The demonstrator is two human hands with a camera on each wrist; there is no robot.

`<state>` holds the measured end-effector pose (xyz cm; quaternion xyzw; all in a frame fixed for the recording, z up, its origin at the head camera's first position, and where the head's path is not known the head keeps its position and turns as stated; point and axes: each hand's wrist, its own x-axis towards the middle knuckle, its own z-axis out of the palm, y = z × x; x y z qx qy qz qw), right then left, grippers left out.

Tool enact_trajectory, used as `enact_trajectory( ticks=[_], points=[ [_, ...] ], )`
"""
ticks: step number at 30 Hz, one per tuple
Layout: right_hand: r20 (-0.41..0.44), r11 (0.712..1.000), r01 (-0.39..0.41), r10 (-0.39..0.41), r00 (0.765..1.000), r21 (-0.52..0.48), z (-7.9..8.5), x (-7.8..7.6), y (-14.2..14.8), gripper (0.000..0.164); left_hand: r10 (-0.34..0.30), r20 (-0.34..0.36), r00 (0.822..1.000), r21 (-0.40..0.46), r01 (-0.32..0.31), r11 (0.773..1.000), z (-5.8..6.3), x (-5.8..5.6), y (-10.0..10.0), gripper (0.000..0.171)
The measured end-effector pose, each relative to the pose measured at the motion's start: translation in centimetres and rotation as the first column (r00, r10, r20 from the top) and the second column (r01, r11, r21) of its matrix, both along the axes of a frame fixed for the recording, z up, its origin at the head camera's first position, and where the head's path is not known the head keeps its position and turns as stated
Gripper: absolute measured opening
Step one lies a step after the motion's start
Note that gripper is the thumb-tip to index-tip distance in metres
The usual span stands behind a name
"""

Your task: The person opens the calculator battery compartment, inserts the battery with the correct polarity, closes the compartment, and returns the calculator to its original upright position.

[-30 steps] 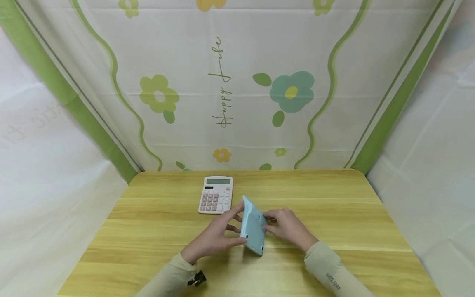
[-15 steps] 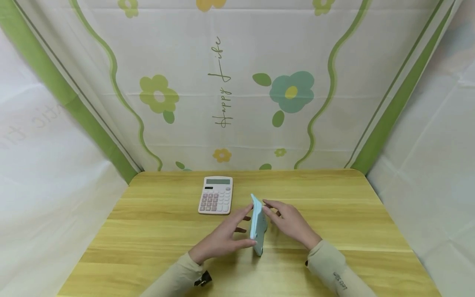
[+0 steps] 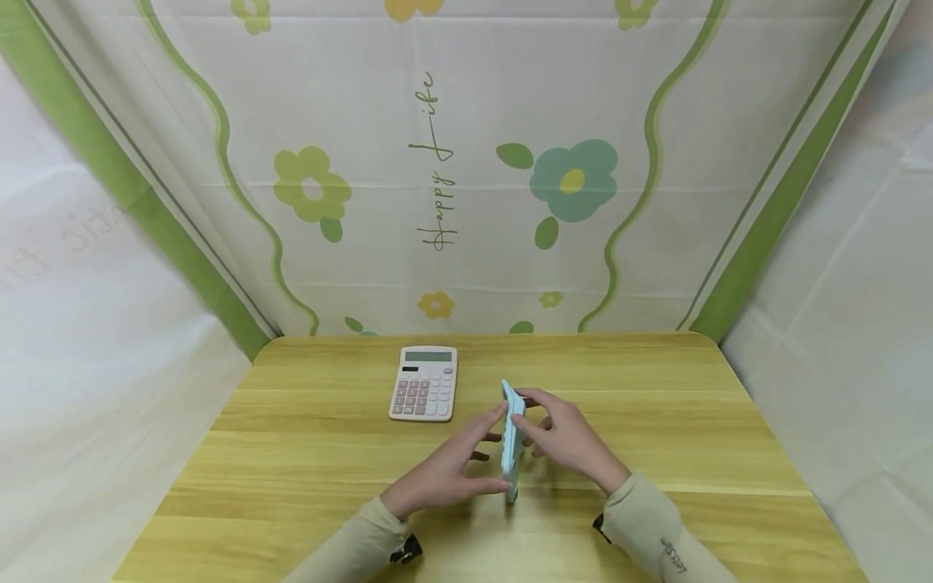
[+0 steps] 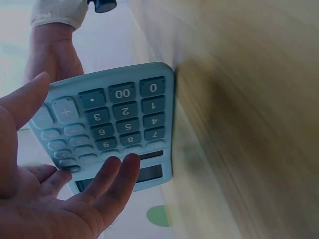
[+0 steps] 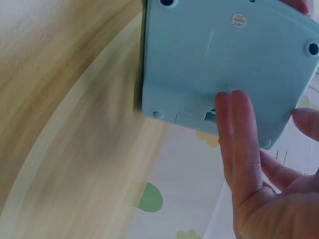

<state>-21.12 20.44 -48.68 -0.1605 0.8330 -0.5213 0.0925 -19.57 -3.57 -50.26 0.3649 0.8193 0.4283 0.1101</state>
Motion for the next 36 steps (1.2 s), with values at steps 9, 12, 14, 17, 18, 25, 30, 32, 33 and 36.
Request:
enact_trajectory(
  ticks=[9,12,14,17,18,25,30,32,33,36],
  points=[
    [0.030,0.999,0.016,-0.015,0.999,-0.035,-0.2,0.0,0.1,0.052,-0.022,0.006,1.000,-0.007,0.022,1.000,-0.9,-0.3,0.5,0.104],
    [0.045,0.999,0.013,-0.010,0.999,-0.048,-0.1,0.0,0.4,0.054,0.019,0.052,0.998,-0.053,-0.016,0.998,-1.0,-0.2,0.6,0.111],
    [0.052,0.998,0.004,0.000,0.999,-0.068,-0.1,0.0,0.7,0.054,0.055,0.083,0.995,-0.101,-0.047,0.994,-1.2,-0.1,0.6,0.117],
    [0.067,0.995,0.005,0.002,0.998,-0.096,-0.1,0.0,1.0,0.052,0.099,0.109,0.989,-0.169,-0.080,0.982,-1.4,-0.1,0.5,0.125],
    [0.071,0.994,0.003,0.005,0.997,-0.105,-0.2,0.0,1.1,0.052,0.107,0.112,0.988,-0.182,-0.085,0.980,-1.5,-0.1,0.5,0.127],
    [0.081,0.990,-0.027,0.038,0.996,-0.136,-0.5,0.1,1.5,0.056,0.124,0.065,0.990,-0.243,-0.104,0.964,-2.1,-0.2,0.6,0.135],
    [0.086,0.991,-0.048,0.059,0.995,-0.127,-0.8,0.0,1.8,0.058,0.151,-0.019,0.988,-0.301,-0.150,0.942,-2.5,-0.2,0.7,0.137],
    [0.085,0.992,-0.059,0.069,0.994,-0.114,-0.9,0.0,1.9,0.058,0.170,-0.036,0.985,-0.327,-0.173,0.929,-2.6,-0.1,0.6,0.136],
    [0.086,0.993,-0.062,0.071,0.994,-0.102,-1.0,0.0,1.9,0.058,0.178,-0.042,0.983,-0.341,-0.182,0.922,-2.6,-0.1,0.5,0.135],
    [0.099,0.997,-0.062,0.066,0.993,-0.041,-1.3,-0.1,2.0,0.058,0.198,-0.047,0.979,-0.359,-0.202,0.911,-2.7,0.0,0.4,0.135]
  ],
)
